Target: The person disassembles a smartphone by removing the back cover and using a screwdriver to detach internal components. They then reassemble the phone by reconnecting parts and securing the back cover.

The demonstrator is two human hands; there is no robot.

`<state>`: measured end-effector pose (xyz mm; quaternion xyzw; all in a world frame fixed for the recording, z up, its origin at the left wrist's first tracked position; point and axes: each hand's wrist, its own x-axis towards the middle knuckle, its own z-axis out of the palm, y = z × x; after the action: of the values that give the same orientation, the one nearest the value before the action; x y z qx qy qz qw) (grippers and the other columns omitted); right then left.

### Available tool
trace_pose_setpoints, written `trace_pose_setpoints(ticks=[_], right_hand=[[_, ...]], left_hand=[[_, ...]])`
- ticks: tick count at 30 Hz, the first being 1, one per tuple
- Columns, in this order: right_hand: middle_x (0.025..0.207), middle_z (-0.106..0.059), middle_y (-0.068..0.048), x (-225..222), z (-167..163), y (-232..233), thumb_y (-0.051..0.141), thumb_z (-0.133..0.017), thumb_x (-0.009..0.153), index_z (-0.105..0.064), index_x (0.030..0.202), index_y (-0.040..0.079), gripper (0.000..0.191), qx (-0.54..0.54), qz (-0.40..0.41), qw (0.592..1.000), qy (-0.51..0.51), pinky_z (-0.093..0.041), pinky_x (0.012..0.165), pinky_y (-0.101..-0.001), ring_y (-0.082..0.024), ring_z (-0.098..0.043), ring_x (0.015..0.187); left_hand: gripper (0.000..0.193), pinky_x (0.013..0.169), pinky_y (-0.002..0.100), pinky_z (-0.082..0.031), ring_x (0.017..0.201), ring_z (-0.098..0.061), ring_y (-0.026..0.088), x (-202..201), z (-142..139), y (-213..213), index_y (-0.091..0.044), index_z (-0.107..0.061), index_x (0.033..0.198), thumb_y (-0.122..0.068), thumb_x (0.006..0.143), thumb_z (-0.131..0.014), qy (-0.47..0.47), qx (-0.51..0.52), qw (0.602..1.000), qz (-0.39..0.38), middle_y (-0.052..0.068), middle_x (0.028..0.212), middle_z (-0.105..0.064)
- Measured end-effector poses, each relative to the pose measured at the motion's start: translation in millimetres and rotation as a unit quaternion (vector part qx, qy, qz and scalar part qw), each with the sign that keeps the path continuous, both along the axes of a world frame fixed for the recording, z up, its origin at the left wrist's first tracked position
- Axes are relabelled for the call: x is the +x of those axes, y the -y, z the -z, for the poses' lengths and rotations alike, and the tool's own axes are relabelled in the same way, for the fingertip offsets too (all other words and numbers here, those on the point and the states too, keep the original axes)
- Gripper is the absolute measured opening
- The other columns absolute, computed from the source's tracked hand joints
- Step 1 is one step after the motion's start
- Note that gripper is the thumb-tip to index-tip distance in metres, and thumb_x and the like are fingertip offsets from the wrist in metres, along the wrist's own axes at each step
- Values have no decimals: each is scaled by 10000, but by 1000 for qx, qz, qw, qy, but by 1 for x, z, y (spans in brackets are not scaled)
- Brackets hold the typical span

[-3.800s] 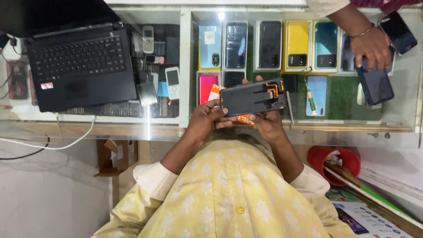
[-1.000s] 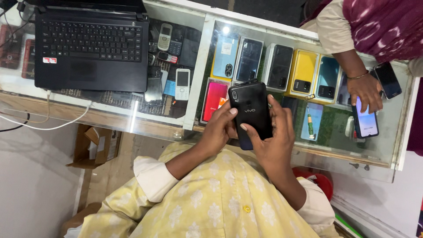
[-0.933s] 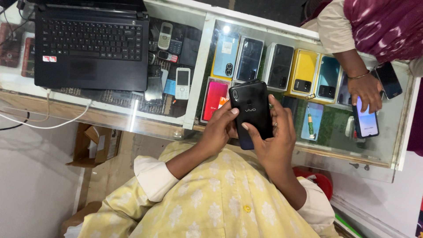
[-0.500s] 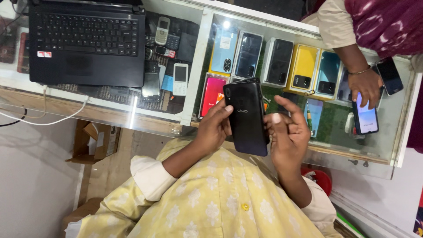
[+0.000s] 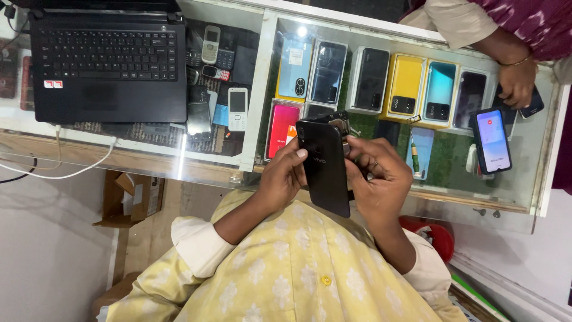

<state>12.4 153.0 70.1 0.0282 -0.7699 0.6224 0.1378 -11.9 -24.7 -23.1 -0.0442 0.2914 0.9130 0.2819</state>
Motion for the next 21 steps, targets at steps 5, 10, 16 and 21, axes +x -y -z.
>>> trace_pose_setpoints(ticks=[5,10,16,21], right_hand=[[991,-636,-42,-2,0,-1,-85,-759,927,-707,1219,-23,303,-9,5,1000,-15,-365,624,-210,-18,-498,746],[985,-648,-54,-2,2,-1,-58,-766,935,-711,1130,-45,202,24,17,999,-36,-372,611,-201,-19,-510,732],[1016,-659,-51,3,-1,1,-24,-748,977,-713,1085,-55,117,14,39,998,-36,-396,621,-188,-23,-548,754],[1021,-647,-61,8,-2,4,-62,-743,966,-722,1070,-57,107,16,76,997,-28,-371,584,-172,-8,-522,710]], left_hand=[[466,634,180,-463,698,-573,12,3,-8,0,-29,-468,1502,-198,1068,-486,-15,-30,999,18,-31,923,-630],[462,678,184,-450,765,-561,10,2,-20,0,4,-480,1490,-220,1086,-481,-55,-42,997,27,-12,1039,-652],[487,728,213,-493,835,-611,42,7,-20,2,-27,-457,1467,-243,1031,-472,-43,-68,996,50,-2,1072,-661],[481,703,200,-442,808,-561,38,12,-9,5,12,-489,1543,-249,1140,-516,-94,-22,995,34,21,1023,-619]])
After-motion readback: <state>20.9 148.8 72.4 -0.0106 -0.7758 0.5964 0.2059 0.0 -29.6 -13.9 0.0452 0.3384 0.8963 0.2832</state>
